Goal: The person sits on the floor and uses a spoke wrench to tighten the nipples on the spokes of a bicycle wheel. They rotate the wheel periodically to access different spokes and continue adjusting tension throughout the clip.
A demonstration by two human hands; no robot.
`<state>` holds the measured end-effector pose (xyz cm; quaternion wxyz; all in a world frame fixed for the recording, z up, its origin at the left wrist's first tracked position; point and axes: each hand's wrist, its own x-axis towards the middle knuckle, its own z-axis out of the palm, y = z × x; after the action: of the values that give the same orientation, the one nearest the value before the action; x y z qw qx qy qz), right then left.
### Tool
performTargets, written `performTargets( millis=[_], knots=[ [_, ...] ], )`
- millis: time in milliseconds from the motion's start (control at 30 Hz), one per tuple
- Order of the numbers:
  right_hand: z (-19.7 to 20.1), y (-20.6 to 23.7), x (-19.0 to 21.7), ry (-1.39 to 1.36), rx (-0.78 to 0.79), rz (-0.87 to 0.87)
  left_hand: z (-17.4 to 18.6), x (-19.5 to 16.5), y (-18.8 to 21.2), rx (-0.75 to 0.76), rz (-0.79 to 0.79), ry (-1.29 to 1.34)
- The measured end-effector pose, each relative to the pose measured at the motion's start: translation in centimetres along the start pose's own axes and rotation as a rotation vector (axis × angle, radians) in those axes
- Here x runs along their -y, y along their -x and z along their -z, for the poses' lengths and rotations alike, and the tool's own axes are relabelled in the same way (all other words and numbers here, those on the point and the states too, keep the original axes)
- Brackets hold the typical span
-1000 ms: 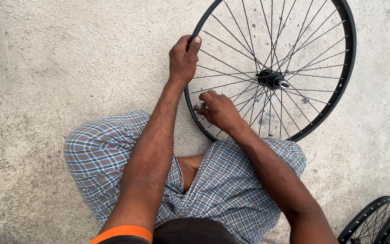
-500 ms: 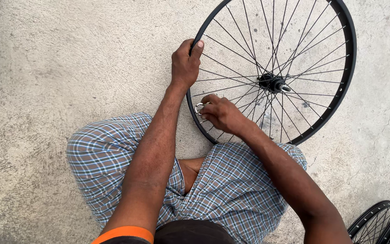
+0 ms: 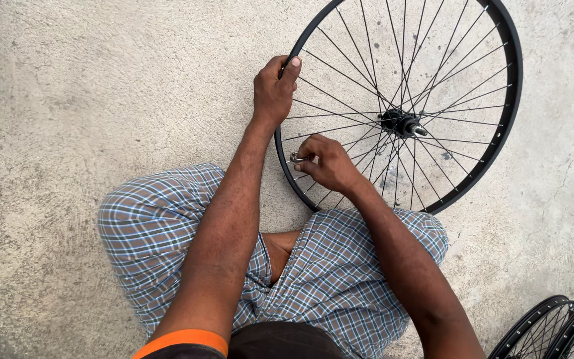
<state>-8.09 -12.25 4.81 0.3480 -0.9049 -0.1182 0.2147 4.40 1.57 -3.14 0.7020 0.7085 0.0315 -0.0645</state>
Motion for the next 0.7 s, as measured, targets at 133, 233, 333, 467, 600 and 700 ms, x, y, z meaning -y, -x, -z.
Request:
performTargets(
  millis=[133, 233, 333, 467, 600, 700],
  knots=[
    [-0.5, 1.3, 0.7, 0.188, -0.463, 0.31, 0.2, 0.1, -0.1, -0.001, 0.022, 0.029],
    [-0.1, 1.0, 1.2, 0.592, -0.511, 0.221, 0.3, -0.1, 0.1, 0.002, 0.07, 0.04],
    [-0.2, -0.8, 1.5, 0.533, -0.302, 0.191, 0.4, -0.5, 0.3, -0.016, 0.065, 0.092],
    [-0.5, -3.4, 1.6, 0.382, -0.135, 0.004, 0.6, -0.8, 0.2, -0.022, 0.082, 0.1],
    [-0.2, -2.8, 1.5, 0.254, -0.226, 0.281, 0.9, -0.5, -0.2, -0.016, 0.083, 0.091],
    [-0.8, -1.8, 1.8, 0.314, -0.366, 0.471, 1.0, -0.3, -0.4, -0.011, 0.085, 0.124]
  ],
)
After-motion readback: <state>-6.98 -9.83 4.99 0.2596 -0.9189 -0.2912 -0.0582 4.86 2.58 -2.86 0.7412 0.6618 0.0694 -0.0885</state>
